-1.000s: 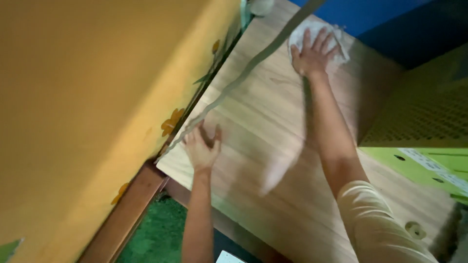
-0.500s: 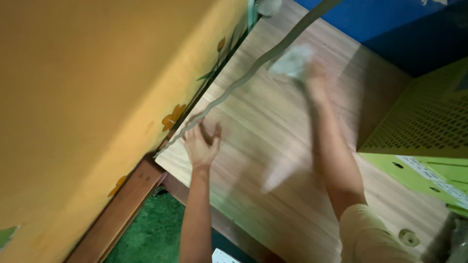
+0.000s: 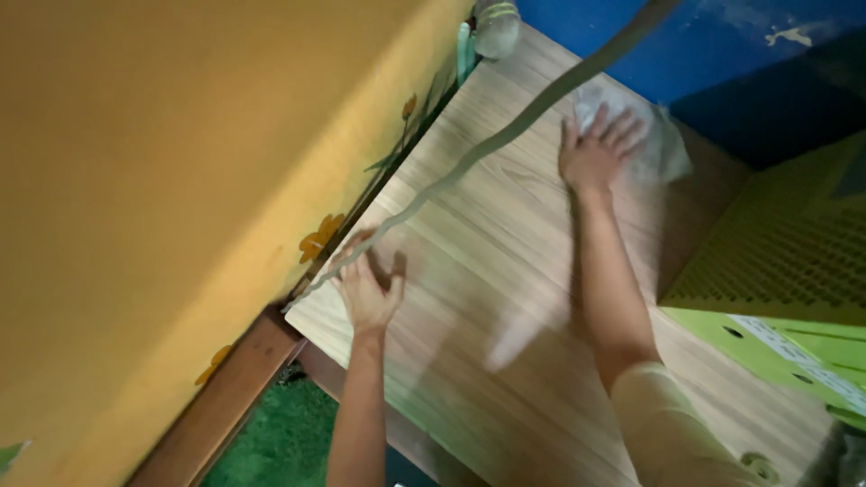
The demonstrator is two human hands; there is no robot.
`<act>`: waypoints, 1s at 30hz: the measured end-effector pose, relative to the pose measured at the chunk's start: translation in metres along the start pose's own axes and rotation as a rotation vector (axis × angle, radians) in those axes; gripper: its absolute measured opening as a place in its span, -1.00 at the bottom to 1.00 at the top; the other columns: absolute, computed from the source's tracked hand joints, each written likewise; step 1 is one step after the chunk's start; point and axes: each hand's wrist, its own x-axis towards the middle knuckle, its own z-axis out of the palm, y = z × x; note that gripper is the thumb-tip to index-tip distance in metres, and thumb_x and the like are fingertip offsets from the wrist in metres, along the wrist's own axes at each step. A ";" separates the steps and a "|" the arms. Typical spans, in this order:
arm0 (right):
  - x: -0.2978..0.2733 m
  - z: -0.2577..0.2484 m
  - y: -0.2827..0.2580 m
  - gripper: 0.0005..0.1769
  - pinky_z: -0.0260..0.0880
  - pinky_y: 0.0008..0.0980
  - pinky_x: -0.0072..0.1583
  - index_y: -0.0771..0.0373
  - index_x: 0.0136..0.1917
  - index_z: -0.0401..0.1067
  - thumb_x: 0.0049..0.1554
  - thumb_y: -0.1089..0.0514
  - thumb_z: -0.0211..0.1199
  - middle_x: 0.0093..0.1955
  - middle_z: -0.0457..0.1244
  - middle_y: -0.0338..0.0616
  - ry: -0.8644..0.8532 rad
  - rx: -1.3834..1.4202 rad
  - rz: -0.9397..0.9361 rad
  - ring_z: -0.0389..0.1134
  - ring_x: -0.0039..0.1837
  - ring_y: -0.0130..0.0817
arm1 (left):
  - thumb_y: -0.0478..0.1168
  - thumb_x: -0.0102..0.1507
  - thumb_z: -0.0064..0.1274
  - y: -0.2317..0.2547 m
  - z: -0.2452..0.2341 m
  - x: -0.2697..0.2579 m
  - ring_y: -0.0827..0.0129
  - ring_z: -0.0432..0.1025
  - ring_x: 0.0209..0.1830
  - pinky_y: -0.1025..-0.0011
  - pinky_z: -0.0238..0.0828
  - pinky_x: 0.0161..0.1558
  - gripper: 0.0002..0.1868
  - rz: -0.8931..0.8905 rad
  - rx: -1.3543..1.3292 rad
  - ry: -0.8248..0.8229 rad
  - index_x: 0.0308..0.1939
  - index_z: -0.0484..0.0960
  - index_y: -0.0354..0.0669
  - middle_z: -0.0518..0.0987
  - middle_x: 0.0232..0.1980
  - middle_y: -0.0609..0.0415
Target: The person is cleaning a wooden desk surface using wet wipes after handling small yellow objects and tape.
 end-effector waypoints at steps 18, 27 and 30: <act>0.105 0.040 0.042 -0.58 0.33 -0.19 0.23 0.16 0.29 0.46 0.37 0.01 -0.12 0.19 0.33 -0.19 0.193 0.941 -0.045 0.32 0.24 -0.26 | 0.05 0.23 0.18 0.011 -0.007 0.007 0.10 0.24 0.44 -0.04 -0.12 0.50 -0.37 0.109 -0.004 0.076 0.32 0.43 -0.08 0.44 0.38 0.02; 0.013 -0.029 0.146 -0.33 0.12 -0.13 0.54 0.41 0.53 0.16 0.44 -0.19 -0.02 0.50 0.21 0.21 0.763 0.713 -0.045 0.23 0.52 -0.10 | 0.07 0.24 0.17 0.017 -0.006 0.017 0.04 0.21 0.46 -0.09 -0.18 0.51 -0.31 0.116 0.016 0.006 0.40 0.37 -0.05 0.38 0.41 0.01; 0.019 0.007 0.149 -0.19 -0.23 0.09 0.60 0.29 0.65 -0.01 0.40 -0.32 -0.36 0.68 -0.14 0.32 0.198 0.272 -0.041 -0.15 0.66 0.22 | 0.05 0.21 0.18 0.015 0.001 0.033 0.22 0.22 0.52 -0.18 -0.29 0.56 -0.30 0.190 -0.001 -0.058 0.40 0.36 0.04 0.38 0.44 0.11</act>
